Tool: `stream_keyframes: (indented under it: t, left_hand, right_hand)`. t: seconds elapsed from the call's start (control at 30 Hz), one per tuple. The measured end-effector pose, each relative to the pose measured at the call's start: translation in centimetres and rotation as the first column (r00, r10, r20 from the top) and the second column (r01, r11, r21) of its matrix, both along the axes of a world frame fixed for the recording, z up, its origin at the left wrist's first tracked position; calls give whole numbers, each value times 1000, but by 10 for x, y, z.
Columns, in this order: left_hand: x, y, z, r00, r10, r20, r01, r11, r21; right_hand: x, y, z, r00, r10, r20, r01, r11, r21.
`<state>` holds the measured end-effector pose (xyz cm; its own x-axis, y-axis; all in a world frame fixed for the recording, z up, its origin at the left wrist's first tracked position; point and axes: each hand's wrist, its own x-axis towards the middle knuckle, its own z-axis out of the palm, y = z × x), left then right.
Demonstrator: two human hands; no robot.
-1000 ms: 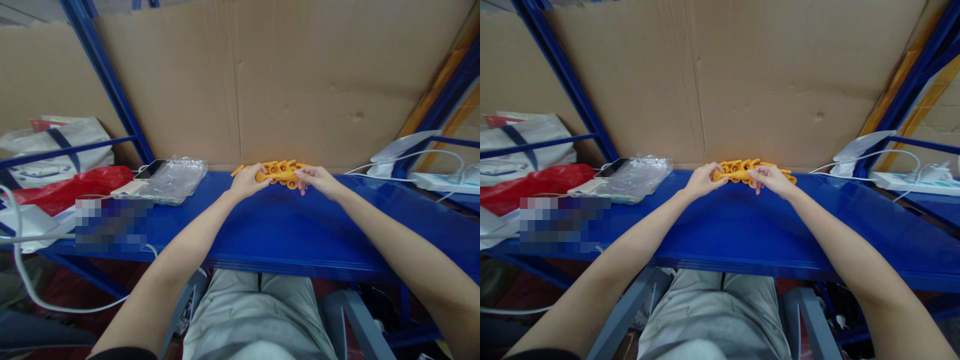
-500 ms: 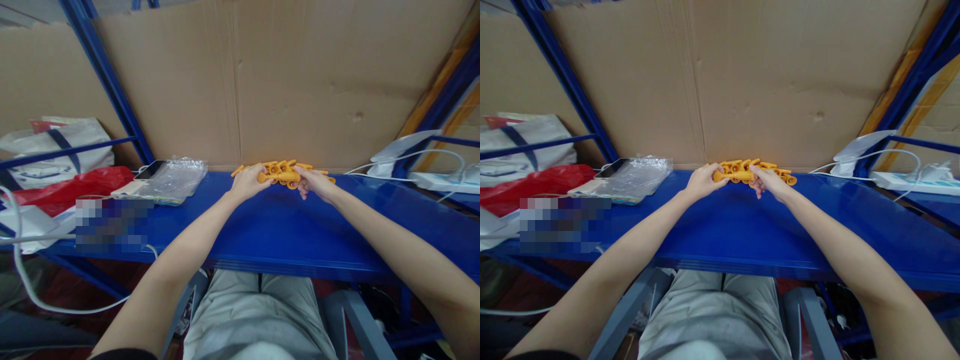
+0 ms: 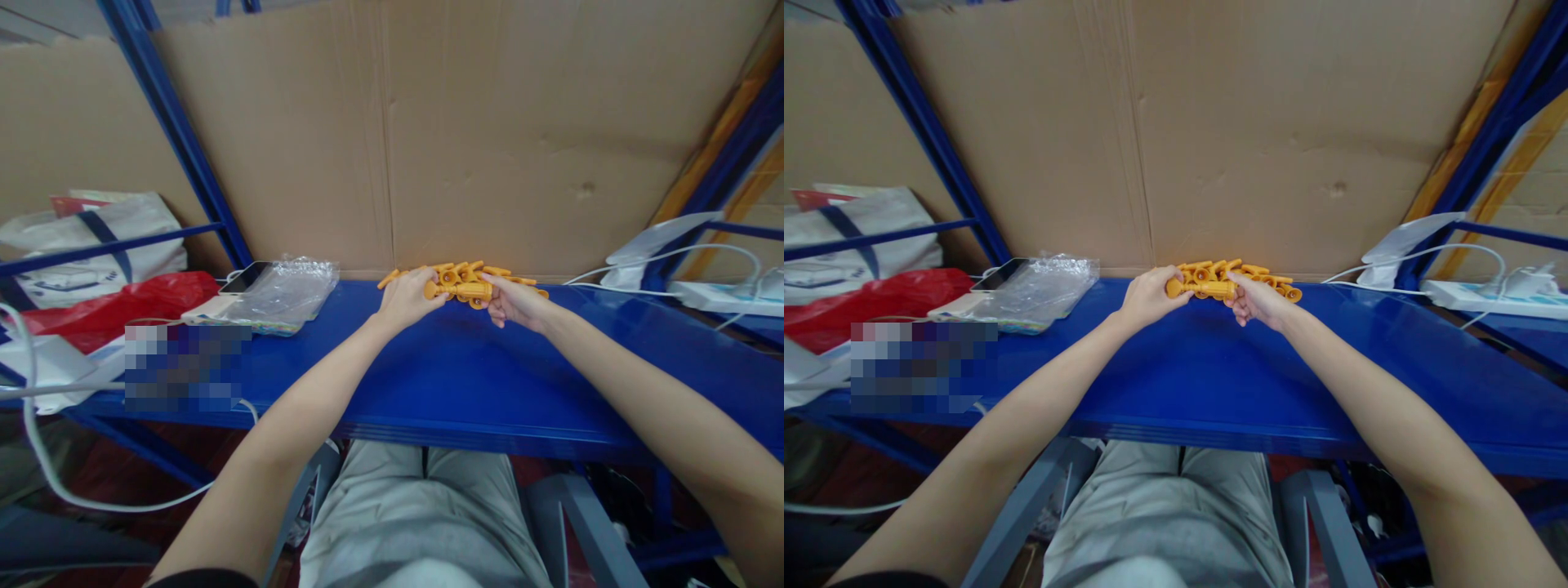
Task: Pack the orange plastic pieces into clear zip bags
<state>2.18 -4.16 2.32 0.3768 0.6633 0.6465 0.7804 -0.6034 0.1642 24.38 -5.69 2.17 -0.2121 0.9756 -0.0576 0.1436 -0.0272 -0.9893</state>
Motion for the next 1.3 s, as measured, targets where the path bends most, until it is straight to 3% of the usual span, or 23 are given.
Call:
stream_keyframes:
  t: [0.2,0.37,0.47,0.57,0.67,0.73,0.8,0.97,1.03,1.3]
  left_hand:
    - [-1,3,-2,999,15,-47,-17,999,-33]
    - [-5,10,-6,993,-43,-114,33,995,-89]
    - [-6,12,-9,984,-85,-160,67,991,-117]
    - [-6,12,-11,970,-112,-216,79,985,-154]
    - [-5,12,-12,959,-104,-264,57,982,-180]
    - [-5,12,-12,955,-88,-285,34,982,-187]
    - [-4,13,-11,951,-74,-300,16,981,-192]
    - [-4,13,-11,947,-63,-315,-4,978,-207]
    - [-3,12,-11,945,-64,-320,-6,977,-212]
    - [-2,12,-13,936,-57,-348,-28,972,-234]
  right_hand:
    - [1,0,0,1000,8,-29,-11,995,-95]
    - [2,0,3,970,-103,-222,114,993,36]
    - [11,6,2,940,-181,-289,238,956,174]
    - [25,16,-1,914,-278,-295,377,853,362]
    - [42,27,-8,883,-425,-202,452,645,616]
    - [52,32,-14,829,-556,-60,398,511,762]
    - [61,34,-20,720,-680,137,275,461,843]
    - [67,35,-35,330,-791,515,49,560,827]
    - [64,37,-38,244,-788,565,-1,582,813]
    - [55,39,-42,218,-769,601,-132,587,799]
